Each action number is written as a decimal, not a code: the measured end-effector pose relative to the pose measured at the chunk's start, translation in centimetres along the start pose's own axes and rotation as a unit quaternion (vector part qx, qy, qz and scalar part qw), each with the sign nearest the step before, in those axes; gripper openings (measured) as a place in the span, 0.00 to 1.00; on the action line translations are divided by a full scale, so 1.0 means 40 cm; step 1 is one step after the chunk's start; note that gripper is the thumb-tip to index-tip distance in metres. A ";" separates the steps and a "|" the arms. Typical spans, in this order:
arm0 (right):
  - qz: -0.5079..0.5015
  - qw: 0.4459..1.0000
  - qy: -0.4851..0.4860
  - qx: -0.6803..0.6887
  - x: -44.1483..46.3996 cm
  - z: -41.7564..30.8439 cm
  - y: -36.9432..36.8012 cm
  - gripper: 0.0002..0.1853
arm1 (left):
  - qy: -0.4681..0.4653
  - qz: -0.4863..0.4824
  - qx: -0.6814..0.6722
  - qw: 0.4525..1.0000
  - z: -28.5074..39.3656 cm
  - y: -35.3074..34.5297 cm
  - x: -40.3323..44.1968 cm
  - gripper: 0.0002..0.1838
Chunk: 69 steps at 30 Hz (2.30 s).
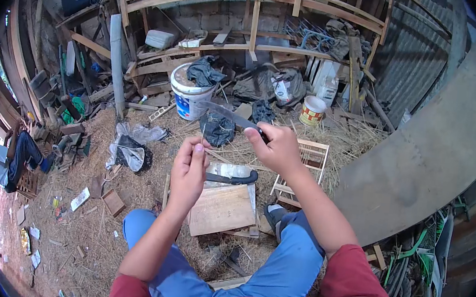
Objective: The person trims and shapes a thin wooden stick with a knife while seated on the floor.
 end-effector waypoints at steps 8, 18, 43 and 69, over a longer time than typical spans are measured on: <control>-0.079 0.997 0.019 -0.008 0.008 -0.067 -0.051 0.29 | 0.004 -0.003 -0.015 1.000 0.004 0.070 0.044 0.08; -0.076 0.991 0.107 -0.027 -0.029 -0.108 -0.151 0.26 | -0.032 0.012 0.084 0.996 -0.031 0.145 0.003 0.12; 0.009 0.977 0.207 -0.046 -0.053 -0.166 -0.139 0.25 | -0.167 0.053 0.251 0.952 0.052 0.134 -0.093 0.17; 0.021 0.983 0.124 -0.132 -0.049 -0.177 -0.193 0.25 | -0.098 0.072 0.244 0.962 0.010 0.191 -0.001 0.23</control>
Point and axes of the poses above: each hand's wrist, its own x-axis towards the middle knuckle, its own y-axis out of the back of the hand, z = x × y, the point moved 2 cm from there along x, towards the middle knuckle, and after that the axes turned 13 degrees about -x, right-handed, at the moved point
